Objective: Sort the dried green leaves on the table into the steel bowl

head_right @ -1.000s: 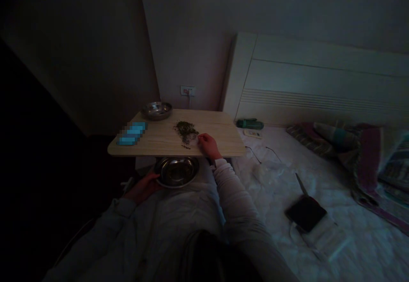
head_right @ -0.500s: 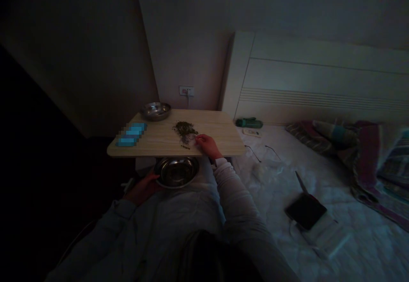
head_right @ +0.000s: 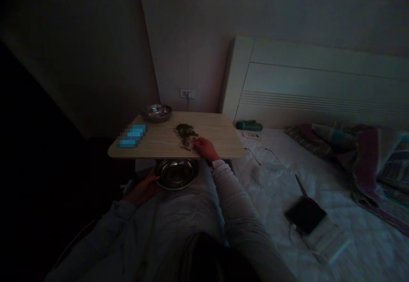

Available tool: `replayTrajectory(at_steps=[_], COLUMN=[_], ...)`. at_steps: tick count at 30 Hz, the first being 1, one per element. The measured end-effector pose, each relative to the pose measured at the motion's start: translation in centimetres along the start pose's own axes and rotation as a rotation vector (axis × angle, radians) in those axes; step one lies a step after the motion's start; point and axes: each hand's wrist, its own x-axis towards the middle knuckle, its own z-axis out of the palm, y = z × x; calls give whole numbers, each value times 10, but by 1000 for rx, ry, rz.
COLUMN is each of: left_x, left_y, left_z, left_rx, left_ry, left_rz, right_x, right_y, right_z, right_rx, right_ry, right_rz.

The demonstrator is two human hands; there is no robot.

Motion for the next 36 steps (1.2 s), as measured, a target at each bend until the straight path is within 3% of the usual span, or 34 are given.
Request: replayTrajectory(at_steps=[12,22,29,36], left_x=[-4,-4,5,4], left_y=[2,2,-1,-2], left_z=[3,3,-4,-2], left_rx=[-2,-31,17,14], left_ry=[6,11,-1,-42], left_rz=[13,25,-9,9], right_x=[8,5,6,2], right_y=[10,7,-3,2], right_z=[0,-3,-3,-22], right_rx=[142,207,217,145], right_ry=[33,156,90,125], right_rz=[-37,12,62,29])
